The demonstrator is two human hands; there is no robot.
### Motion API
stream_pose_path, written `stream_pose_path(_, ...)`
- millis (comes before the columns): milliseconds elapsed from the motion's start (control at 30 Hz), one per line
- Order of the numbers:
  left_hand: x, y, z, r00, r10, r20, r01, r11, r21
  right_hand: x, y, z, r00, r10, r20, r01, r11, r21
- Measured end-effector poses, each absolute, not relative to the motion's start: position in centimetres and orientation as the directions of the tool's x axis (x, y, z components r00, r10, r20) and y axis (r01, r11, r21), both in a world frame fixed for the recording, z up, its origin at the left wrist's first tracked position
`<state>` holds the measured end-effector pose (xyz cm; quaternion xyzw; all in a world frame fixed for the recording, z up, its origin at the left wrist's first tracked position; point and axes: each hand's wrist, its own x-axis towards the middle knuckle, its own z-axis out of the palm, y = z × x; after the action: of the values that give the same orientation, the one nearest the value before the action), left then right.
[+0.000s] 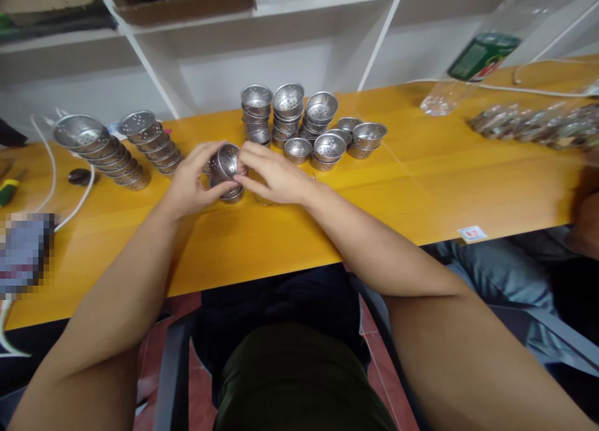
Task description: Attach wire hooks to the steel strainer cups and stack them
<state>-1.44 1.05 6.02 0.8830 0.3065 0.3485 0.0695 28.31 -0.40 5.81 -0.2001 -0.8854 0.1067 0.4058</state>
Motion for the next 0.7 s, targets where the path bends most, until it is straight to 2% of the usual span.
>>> stream_pose_path(333, -0.9, 0.3, 6.5, 0.561, 0.605, 0.565, 0.486, -0.793, 0.366, 27.6, 0.3, 5.1, -0.473, 0.465, 0.749, 0.158, 0.881, -0.447)
stream_pose_path(433, -0.8, 0.0, 7.0, 0.548, 0.626, 0.555, 0.495, -0.778, 0.388, 27.1, -0.2, 5.3, -0.450, 0.504, 0.738, 0.172, 0.859, -0.482)
stream_pose_path(533, -0.8, -0.2, 7.1, 0.530, 0.654, 0.540, 0.496, -0.755, 0.428, 27.0, -0.5, 5.8, -0.421, 0.574, 0.702, 0.171, 0.810, -0.561)
stream_pose_path(700, -1.1, 0.0, 6.2, 0.498, 0.713, 0.494, 0.463, -0.700, 0.543, 28.6, 0.0, 6.8, -0.412, 0.672, 0.616, -0.013, 0.671, -0.741)
